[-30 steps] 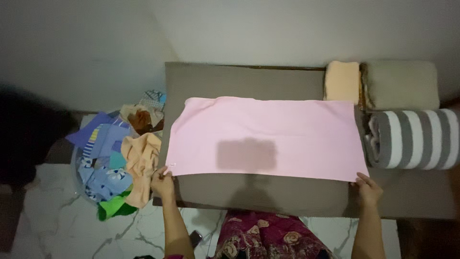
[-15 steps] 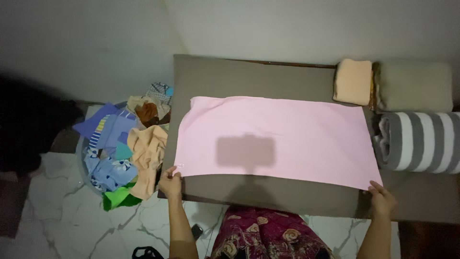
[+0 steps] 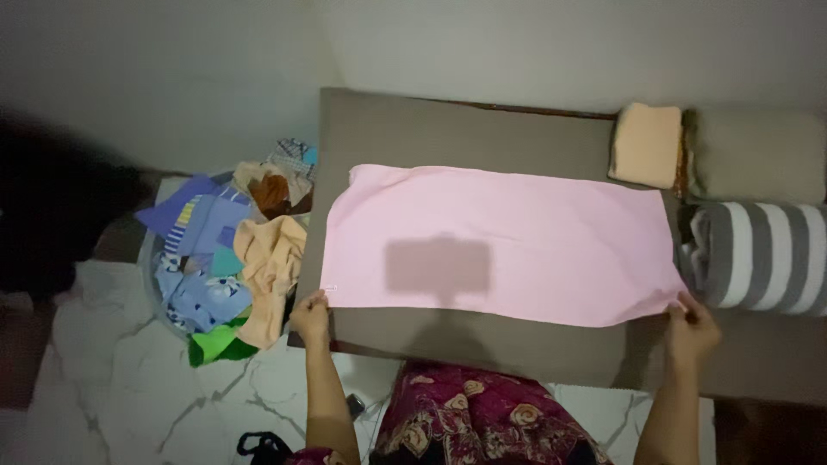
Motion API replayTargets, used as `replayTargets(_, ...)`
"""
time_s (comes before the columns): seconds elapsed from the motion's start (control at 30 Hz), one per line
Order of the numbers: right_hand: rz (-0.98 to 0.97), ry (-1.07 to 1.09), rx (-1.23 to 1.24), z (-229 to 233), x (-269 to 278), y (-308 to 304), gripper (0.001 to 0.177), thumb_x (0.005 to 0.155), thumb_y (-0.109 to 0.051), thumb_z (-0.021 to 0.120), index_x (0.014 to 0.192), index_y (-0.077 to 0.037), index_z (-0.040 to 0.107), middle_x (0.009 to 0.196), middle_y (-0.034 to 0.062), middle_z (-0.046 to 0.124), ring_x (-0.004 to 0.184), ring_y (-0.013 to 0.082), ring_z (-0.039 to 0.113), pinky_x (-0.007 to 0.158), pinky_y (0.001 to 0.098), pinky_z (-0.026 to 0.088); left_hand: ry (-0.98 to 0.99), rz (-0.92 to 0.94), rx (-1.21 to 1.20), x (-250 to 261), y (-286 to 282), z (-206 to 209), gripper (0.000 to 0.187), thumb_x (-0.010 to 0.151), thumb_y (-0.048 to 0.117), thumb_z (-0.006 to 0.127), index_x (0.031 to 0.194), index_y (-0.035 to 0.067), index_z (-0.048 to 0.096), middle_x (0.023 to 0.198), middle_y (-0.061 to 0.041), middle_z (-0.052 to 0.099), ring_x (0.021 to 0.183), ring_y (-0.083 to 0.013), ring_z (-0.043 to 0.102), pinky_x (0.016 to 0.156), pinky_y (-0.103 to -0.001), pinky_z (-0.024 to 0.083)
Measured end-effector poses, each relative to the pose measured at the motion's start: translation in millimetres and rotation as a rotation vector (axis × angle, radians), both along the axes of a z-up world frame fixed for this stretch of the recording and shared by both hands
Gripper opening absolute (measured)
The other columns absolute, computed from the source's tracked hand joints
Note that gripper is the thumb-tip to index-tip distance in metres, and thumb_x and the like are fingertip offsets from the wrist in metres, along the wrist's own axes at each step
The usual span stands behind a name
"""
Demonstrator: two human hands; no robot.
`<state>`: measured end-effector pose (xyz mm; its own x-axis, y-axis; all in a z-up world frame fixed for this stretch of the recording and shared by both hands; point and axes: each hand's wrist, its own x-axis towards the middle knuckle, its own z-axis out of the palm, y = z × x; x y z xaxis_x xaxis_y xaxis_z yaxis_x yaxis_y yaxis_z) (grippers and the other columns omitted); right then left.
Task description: The person folds a peach-colored sheet and a pink sheet on a table, smoothing and aligning edges, then stacks them with other folded linens. The person handles the sheets one at a time and places the folded items on the table.
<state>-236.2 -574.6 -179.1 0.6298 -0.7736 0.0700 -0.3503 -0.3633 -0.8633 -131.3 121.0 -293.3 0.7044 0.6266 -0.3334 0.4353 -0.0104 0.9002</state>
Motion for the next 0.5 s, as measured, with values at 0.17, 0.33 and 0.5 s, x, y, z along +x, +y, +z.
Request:
replayTargets(0.17,0.282,-0.197,-0.162,35.5,66.5,46.3,0.04,0.099,-0.003,0.074,0.136,0.006,0.064,0.116,0.0102,0.068,0.1,0.0164,0.065,0.085,0.0292,0.056,0.145,-0.084,0.306,-6.9,3.7,2.7,0.022,0.079,0.004,0.079,0.102,0.006,0.081,0.088,-0.009,0.076,0.078,-0.0189,0.069,0.075,-0.034,0.056)
replayTargets(0.33,0.56,-0.07,-0.123,87.6,131.0,148.4,0.039,0.099,-0.007,0.067,0.137,-0.001,0.068,0.094,0.0116,0.071,0.081,0.0149,0.066,0.071,0.0334,0.058,0.141,-0.098,0.371,-4.8,3.1,8.4,0.021,0.078,0.007,0.079,0.099,0.007,0.081,0.084,-0.011,0.077,0.075,-0.021,0.071,0.074,-0.036,0.056)
replayTargets(0.5,0.949,0.055,-0.148,114.4,184.4,282.8,0.038,0.094,-0.001,0.061,0.129,-0.01,0.069,0.115,0.0114,0.076,0.082,0.0213,0.073,0.071,0.0371,0.064,0.031,-0.088,0.608,2.1,7.5,10.9,0.02,0.078,0.015,0.08,0.096,0.005,0.08,0.079,-0.013,0.075,0.072,-0.0211,0.07,0.07,-0.039,0.055)
